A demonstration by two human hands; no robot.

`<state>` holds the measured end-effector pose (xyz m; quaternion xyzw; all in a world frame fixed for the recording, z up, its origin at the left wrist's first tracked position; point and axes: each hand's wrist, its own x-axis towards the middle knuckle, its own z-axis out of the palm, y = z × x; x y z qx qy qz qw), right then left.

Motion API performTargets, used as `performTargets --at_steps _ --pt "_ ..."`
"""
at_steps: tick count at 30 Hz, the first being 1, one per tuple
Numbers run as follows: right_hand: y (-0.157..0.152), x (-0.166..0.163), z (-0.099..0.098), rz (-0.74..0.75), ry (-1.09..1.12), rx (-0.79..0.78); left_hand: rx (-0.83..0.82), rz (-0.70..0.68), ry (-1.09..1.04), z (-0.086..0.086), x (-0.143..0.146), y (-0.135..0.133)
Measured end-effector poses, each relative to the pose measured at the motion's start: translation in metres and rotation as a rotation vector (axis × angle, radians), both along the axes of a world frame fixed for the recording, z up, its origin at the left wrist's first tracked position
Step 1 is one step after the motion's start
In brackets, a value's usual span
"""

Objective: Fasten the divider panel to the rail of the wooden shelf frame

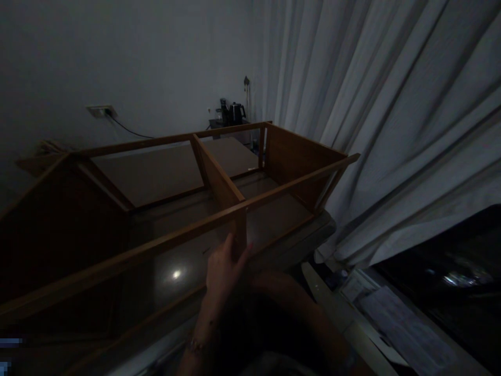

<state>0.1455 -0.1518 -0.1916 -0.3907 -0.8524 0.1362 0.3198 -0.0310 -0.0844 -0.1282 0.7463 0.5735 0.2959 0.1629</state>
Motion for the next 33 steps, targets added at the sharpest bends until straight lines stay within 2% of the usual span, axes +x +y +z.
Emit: performTargets --at_steps 10,16,25,28,31,33 --pt "0.008 -0.020 -0.015 -0.080 0.050 0.193 0.002 -0.004 -0.015 0.002 0.000 -0.001" --pt "0.005 -0.032 -0.014 -0.214 0.121 0.181 -0.016 0.004 -0.011 0.003 0.000 -0.002" --pt "0.006 -0.034 -0.016 -0.435 0.299 0.178 -0.017 -0.019 -0.052 0.001 0.000 -0.001" --pt "0.002 -0.036 -0.008 -0.534 0.436 0.057 -0.019 -0.020 -0.062 0.000 -0.001 0.000" --pt "-0.007 -0.039 0.006 -0.544 0.600 -0.241 -0.029 -0.027 -0.067 0.001 0.000 0.000" --pt "-0.011 -0.039 0.012 -0.510 0.660 -0.378 -0.024 -0.021 -0.064 0.001 0.000 0.000"
